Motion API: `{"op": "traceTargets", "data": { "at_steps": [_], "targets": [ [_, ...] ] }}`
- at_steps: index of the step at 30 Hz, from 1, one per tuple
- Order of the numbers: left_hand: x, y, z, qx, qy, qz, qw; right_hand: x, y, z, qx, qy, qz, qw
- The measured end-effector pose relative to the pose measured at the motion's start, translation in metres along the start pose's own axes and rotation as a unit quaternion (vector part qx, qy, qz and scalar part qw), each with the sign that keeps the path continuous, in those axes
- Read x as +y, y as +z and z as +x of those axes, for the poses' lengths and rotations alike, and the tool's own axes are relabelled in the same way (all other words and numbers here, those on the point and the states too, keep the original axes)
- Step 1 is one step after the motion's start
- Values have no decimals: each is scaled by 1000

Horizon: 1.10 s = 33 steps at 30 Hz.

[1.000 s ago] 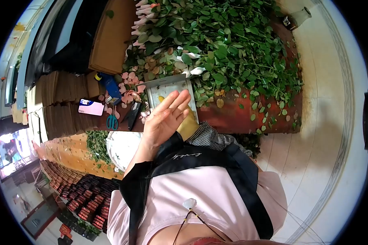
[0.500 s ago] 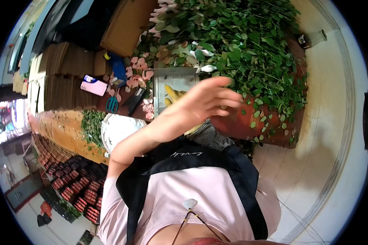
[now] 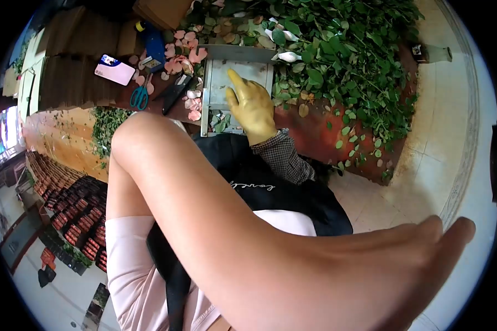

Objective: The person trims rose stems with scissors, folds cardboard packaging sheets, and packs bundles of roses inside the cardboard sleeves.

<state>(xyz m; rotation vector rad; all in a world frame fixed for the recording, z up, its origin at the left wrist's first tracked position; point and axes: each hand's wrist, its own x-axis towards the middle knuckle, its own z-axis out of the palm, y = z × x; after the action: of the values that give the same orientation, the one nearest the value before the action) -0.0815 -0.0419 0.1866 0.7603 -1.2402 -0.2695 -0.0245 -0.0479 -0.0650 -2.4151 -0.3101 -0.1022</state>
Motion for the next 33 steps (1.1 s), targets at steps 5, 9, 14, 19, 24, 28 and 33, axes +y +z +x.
{"op": "traceTargets", "data": {
  "at_steps": [5, 9, 14, 19, 24, 28, 33],
  "targets": [
    [1, 9, -2, -5, 39, 35, 999, 0, 2, -1, 10, -2, -20, 1000],
    [6, 15, -1, -7, 69, 59, 996, -2, 0, -1, -24, 32, -27, 999],
    [9, 20, -1, -8, 96, 95, 991, 0, 3, 1, -95, 96, -51, 990],
    [12, 27, 0, -11, 121, 128, 984, 6, 9, -2, -58, 62, -33, 996],
    [15, 34, 7, -16, 150, 183, 971, 5, 14, -8, -13, 24, -40, 999],
    [11, 34, -1, -55, 175, 249, 951, 6, 16, -8, 14, 23, -48, 998],
    [-4, -15, -70, -181, 61, 320, 928, 5, 8, -6, -6, 32, -54, 998]
  ]
}}
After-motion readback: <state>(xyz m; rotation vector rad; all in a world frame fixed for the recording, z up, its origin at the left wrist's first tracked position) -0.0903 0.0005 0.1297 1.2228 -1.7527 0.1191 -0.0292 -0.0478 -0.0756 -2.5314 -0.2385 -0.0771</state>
